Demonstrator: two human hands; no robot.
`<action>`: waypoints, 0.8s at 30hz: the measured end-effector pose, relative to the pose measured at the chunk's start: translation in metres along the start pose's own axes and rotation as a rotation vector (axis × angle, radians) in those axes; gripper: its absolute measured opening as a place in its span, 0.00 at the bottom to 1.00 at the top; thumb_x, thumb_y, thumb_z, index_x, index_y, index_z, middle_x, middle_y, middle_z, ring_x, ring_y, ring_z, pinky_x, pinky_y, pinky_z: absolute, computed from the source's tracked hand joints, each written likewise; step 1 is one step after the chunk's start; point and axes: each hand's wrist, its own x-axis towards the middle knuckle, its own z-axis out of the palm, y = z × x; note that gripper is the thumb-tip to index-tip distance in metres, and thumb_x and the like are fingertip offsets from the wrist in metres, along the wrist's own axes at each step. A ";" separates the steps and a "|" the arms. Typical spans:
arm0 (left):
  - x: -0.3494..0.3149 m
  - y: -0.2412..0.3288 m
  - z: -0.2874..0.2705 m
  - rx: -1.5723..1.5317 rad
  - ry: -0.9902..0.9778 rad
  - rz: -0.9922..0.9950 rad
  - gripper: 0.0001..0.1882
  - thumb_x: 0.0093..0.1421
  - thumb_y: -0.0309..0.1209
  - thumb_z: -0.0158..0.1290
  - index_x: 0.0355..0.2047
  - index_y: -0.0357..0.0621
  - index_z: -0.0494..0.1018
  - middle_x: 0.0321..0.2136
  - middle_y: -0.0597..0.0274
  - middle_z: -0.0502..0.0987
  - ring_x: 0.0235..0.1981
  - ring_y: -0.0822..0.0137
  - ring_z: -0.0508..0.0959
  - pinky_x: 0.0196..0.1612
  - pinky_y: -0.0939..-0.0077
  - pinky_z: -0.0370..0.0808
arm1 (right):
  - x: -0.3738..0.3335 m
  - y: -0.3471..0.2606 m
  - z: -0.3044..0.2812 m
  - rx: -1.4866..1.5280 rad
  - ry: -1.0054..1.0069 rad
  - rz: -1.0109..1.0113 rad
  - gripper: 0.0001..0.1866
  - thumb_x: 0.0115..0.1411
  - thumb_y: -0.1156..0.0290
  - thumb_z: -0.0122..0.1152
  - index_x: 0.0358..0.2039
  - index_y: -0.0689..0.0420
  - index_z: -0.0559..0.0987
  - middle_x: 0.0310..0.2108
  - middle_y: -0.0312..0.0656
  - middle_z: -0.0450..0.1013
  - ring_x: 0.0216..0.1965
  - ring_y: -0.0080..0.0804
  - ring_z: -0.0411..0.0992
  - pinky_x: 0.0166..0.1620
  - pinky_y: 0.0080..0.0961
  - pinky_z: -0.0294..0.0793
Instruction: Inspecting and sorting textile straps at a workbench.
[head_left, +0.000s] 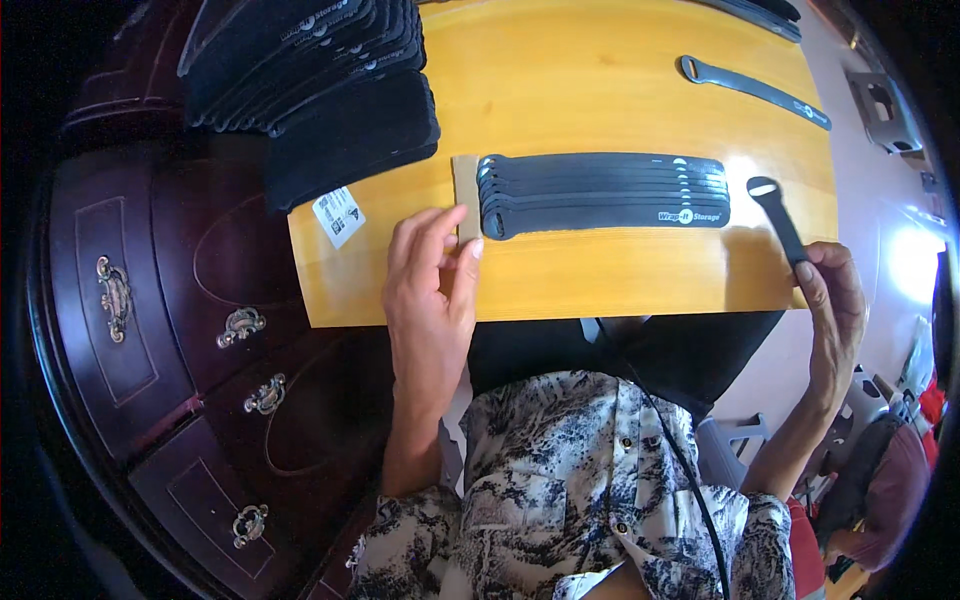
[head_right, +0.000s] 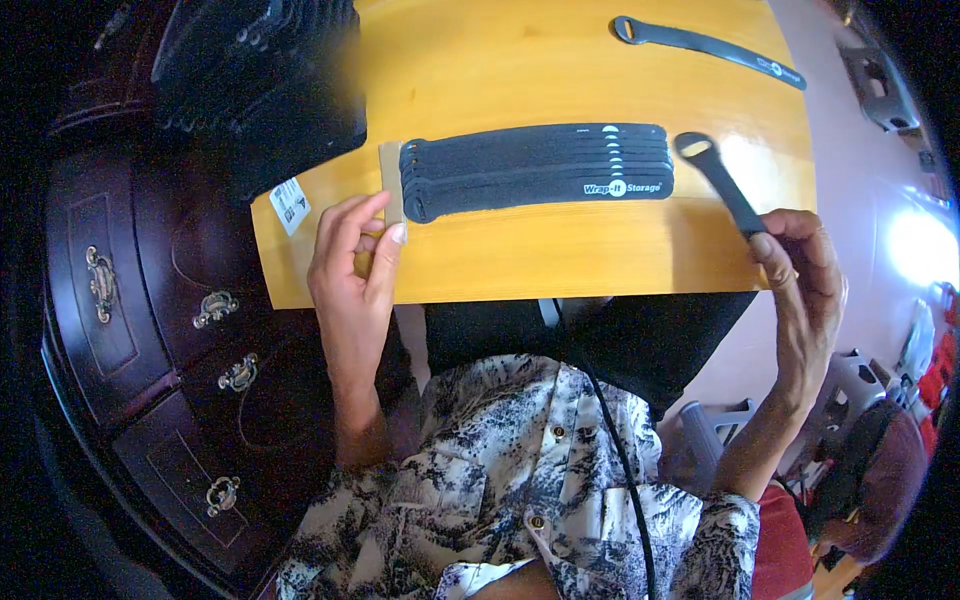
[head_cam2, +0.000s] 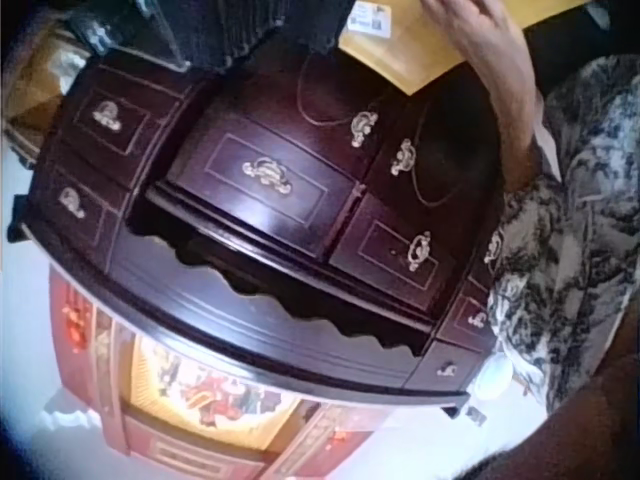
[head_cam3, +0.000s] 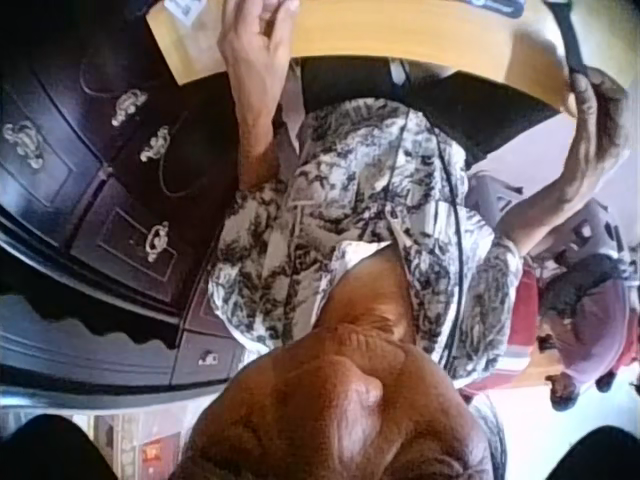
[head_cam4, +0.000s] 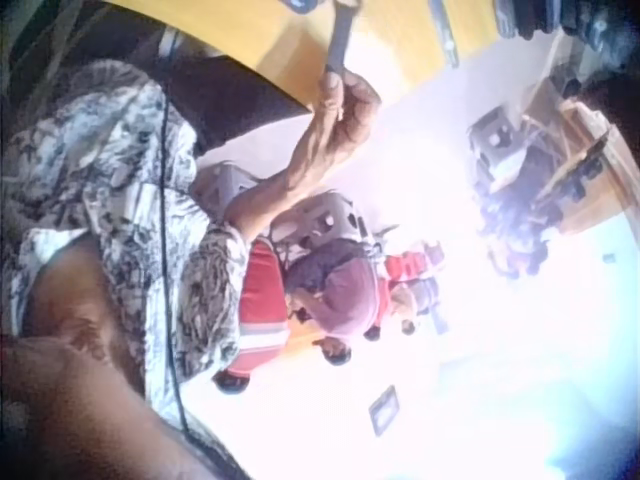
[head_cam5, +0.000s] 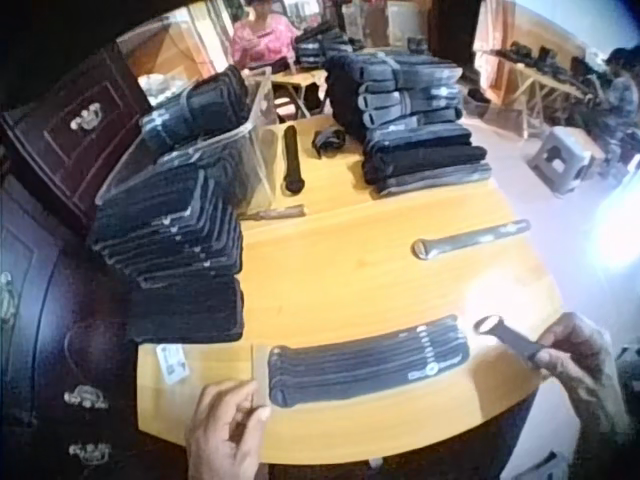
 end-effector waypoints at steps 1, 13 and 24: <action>0.000 -0.001 -0.001 -0.012 -0.005 -0.001 0.14 0.57 0.19 0.53 0.45 0.37 0.73 0.40 0.59 0.72 0.34 0.71 0.73 0.36 0.79 0.72 | 0.000 -0.004 0.005 -0.001 -0.004 0.003 0.07 0.60 0.70 0.61 0.36 0.59 0.76 0.28 0.29 0.69 0.31 0.17 0.66 0.35 0.14 0.62; 0.002 -0.004 -0.005 -0.037 -0.048 -0.038 0.14 0.59 0.22 0.53 0.47 0.38 0.71 0.42 0.56 0.71 0.34 0.66 0.75 0.36 0.75 0.74 | 0.015 -0.041 0.064 -0.151 -0.372 -0.186 0.11 0.52 0.70 0.66 0.31 0.64 0.79 0.26 0.41 0.74 0.31 0.30 0.73 0.35 0.24 0.70; -0.004 0.002 -0.011 0.054 0.047 0.032 0.18 0.54 0.23 0.59 0.47 0.41 0.73 0.43 0.58 0.70 0.36 0.68 0.74 0.32 0.77 0.72 | 0.023 -0.046 0.095 -0.126 -0.507 -0.246 0.12 0.52 0.67 0.65 0.32 0.62 0.80 0.24 0.41 0.72 0.27 0.32 0.71 0.31 0.25 0.68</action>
